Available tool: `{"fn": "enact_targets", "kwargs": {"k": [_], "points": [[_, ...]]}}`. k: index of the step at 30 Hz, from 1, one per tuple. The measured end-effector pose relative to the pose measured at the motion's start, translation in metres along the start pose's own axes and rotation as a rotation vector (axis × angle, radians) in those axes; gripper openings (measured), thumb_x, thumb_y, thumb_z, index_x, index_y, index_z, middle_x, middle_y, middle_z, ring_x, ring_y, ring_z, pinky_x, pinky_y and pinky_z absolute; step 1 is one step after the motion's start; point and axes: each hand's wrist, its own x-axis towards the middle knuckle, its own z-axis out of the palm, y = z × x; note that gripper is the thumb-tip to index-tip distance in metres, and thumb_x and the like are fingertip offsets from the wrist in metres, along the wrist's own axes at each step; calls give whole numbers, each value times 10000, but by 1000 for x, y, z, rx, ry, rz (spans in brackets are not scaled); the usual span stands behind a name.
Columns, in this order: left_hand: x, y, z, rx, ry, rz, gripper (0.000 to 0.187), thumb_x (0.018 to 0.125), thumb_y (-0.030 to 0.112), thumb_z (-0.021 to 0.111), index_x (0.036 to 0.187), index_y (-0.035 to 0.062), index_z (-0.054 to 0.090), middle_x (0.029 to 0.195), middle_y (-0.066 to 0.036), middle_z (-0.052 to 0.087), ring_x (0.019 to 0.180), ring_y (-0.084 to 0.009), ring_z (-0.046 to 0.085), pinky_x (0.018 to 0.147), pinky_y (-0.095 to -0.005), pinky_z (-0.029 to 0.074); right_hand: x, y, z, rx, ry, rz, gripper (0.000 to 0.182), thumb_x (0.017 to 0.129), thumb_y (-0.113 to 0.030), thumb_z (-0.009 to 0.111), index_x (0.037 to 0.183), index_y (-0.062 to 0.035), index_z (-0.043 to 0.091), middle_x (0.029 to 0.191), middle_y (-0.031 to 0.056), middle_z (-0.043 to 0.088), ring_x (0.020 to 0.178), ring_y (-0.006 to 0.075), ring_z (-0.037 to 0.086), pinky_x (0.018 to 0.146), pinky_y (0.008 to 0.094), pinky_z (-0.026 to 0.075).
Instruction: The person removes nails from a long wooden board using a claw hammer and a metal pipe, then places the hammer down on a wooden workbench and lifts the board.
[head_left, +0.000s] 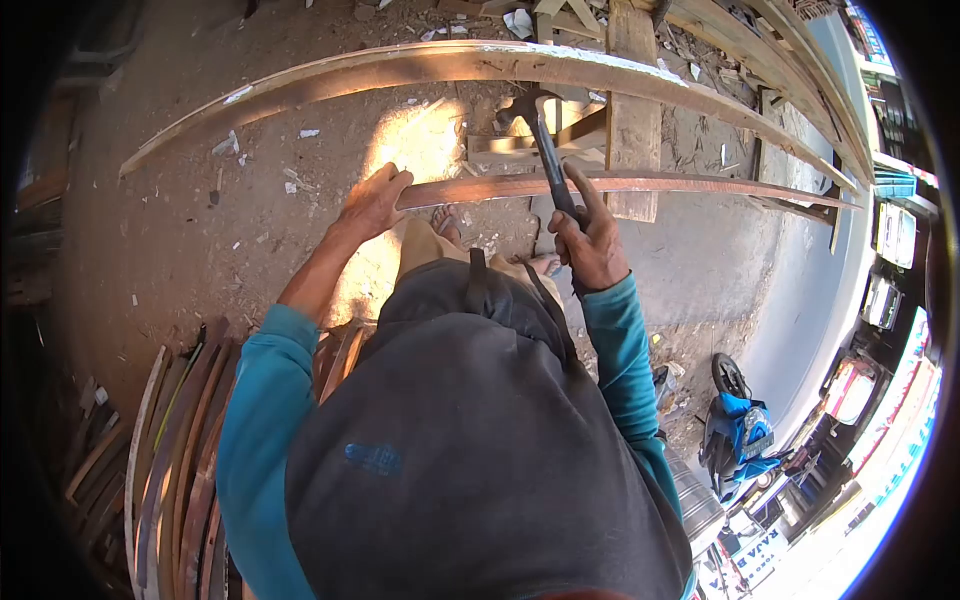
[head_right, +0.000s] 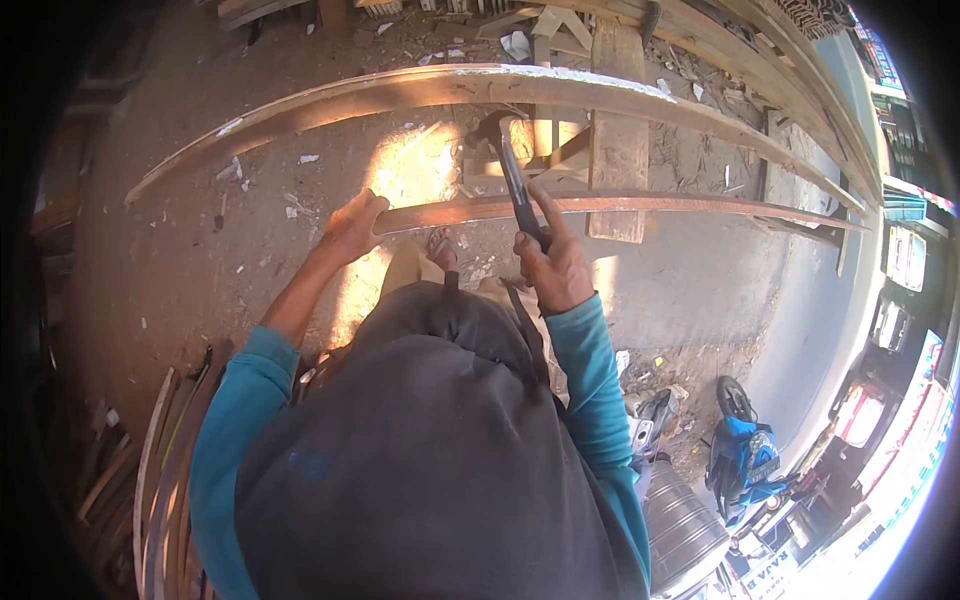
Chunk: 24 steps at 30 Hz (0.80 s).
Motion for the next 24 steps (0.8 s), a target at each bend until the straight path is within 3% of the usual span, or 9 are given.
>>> {"fn": "enact_targets", "kwargs": {"k": [3, 4, 6, 9, 13, 16, 19, 23, 24], "points": [[12, -14, -15, -54, -21, 105, 336, 746, 147, 782, 1033, 95, 615, 1039, -121, 599, 953, -345, 640, 786, -463, 531, -6, -24, -40, 288, 9, -98, 516, 940, -125, 608, 1433, -36, 484, 902, 86, 646, 689, 128, 619, 565, 247, 496], [16, -4, -27, -33, -40, 41, 338, 787, 283, 772, 1040, 91, 660, 994, -124, 648, 951, -327, 654, 791, -450, 529, -12, -32, -56, 373, -7, -132, 428, 955, -122, 589, 1371, -33, 544, 978, 116, 648, 766, 148, 652, 611, 249, 523], [24, -1, -40, -92, -194, -34, 386, 814, 364, 743, 1081, 94, 671, 977, -136, 671, 957, -331, 660, 796, -457, 522, -29, -57, -81, 486, 21, -264, 429, 951, -288, 518, 1223, 37, 584, 1052, 224, 641, 842, 245, 689, 647, 274, 550], [30, 3, -47, -130, -420, -166, 533, 901, 551, 611, 1188, 107, 679, 996, -177, 712, 983, -362, 670, 840, -484, 501, -45, -73, -124, 407, 96, -341, 565, 942, -390, 508, 1290, 55, 515, 1172, 301, 617, 1059, 360, 676, 748, 343, 566], [30, 3, -41, -75, -482, -234, 556, 936, 548, 556, 1203, 75, 676, 1094, -216, 691, 1052, -379, 651, 905, -481, 481, -61, -83, -116, 310, 244, -447, 524, 954, -337, 641, 1303, 33, 515, 1131, 261, 643, 1020, 321, 698, 749, 317, 569], [30, 3, -27, -26, -413, -242, 600, 949, 591, 516, 1219, 78, 672, 1140, -228, 683, 1100, -396, 638, 938, -486, 482, -59, -58, -119, -96, 430, -260, 459, 900, -227, 763, 1241, 27, 590, 1038, 146, 691, 839, 218, 710, 743, 290, 548], [40, 6, -33, 1, -429, -280, 613, 949, 602, 512, 1229, 79, 669, 1157, -231, 681, 1108, -405, 636, 938, -496, 488, -45, -17, -140, -422, 595, -208, 478, 911, -289, 733, 1233, 37, 601, 1020, 136, 685, 973, 215, 668, 856, 338, 516], [31, -1, -21, 12, -361, -286, 588, 945, 579, 545, 1233, 82, 670, 1122, -230, 693, 1064, -402, 657, 898, -502, 503, -12, 25, -168, -241, 635, -173, 447, 904, -273, 719, 1188, 55, 611, 984, 150, 678, 981, 233, 648, 903, 346, 496], [34, 7, -28, 13, -396, -304, 563, 942, 558, 569, 1241, 91, 667, 1071, -233, 704, 1020, -399, 670, 877, -492, 508, -2, 41, -170, 143, 698, -247, 420, 898, -254, 719, 1154, 62, 615, 944, 148, 668, 938, 236, 642, 879, 342, 496]]}}
